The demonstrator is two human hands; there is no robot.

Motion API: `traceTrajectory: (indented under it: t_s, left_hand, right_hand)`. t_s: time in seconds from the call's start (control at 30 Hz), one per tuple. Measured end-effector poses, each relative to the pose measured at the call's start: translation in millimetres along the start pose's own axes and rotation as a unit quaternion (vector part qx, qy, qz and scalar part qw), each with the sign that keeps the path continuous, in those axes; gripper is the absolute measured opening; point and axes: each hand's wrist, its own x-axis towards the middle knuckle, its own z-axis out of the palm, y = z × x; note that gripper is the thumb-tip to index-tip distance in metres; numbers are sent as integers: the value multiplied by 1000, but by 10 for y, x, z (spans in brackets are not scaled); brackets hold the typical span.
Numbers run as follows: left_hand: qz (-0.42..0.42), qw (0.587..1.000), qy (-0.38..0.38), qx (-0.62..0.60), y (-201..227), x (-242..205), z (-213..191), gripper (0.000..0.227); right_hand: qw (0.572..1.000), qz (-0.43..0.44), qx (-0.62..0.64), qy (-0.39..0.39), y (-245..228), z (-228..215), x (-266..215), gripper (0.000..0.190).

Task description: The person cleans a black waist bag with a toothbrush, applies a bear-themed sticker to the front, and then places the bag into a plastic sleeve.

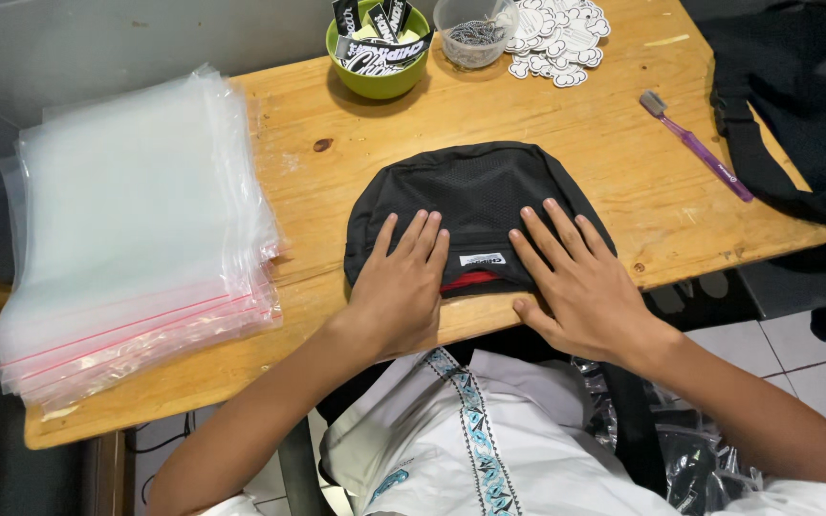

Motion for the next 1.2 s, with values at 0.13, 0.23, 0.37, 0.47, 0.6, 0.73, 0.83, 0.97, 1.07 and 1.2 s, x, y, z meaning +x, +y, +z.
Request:
traceTrajectory:
  t_s: [0.13, 0.23, 0.37, 0.47, 0.6, 0.73, 0.83, 0.97, 1.07, 1.2]
  left_hand:
    - [5, 1000, 0, -10, -77, -72, 2, 79]
    - [19, 998, -20, -59, -158, -106, -64, 78]
    - [8, 987, -82, -136, -133, -99, -299, 83]
    - [-15, 989, -55, -139, -232, 78, -218, 74]
    - [-11, 997, 11, -72, -187, 266, -277, 70]
    - [-8, 994, -87, -64, -271, 261, -226, 76]
    - [-2, 991, -122, -57, -316, 309, -210, 79]
    - [-2, 999, -46, 3, -272, 383, -140, 74]
    - [-7, 999, -7, -44, -191, 462, -30, 68]
    - [13, 998, -8, -60, -214, 448, 36, 67]
  right_hand:
    - [1000, 2, 15, -27, 77, 1, -8, 78]
    - [995, 1, 70, -72, 140, -83, 56, 79]
    - [991, 36, 69, -105, 265, -306, 287, 67]
    - [999, 3, 37, 39, 365, -220, 575, 63]
    - [991, -70, 95, -61, 437, -11, 843, 80]
    - [993, -44, 55, -92, 373, 107, 777, 85]
    - [996, -16, 21, -83, 219, 137, 687, 83]
    - [989, 47, -31, -137, -25, 48, 668, 85]
    - [978, 74, -47, -189, -37, -46, 684, 87]
    - [992, 10, -35, -117, 79, -130, 687, 86]
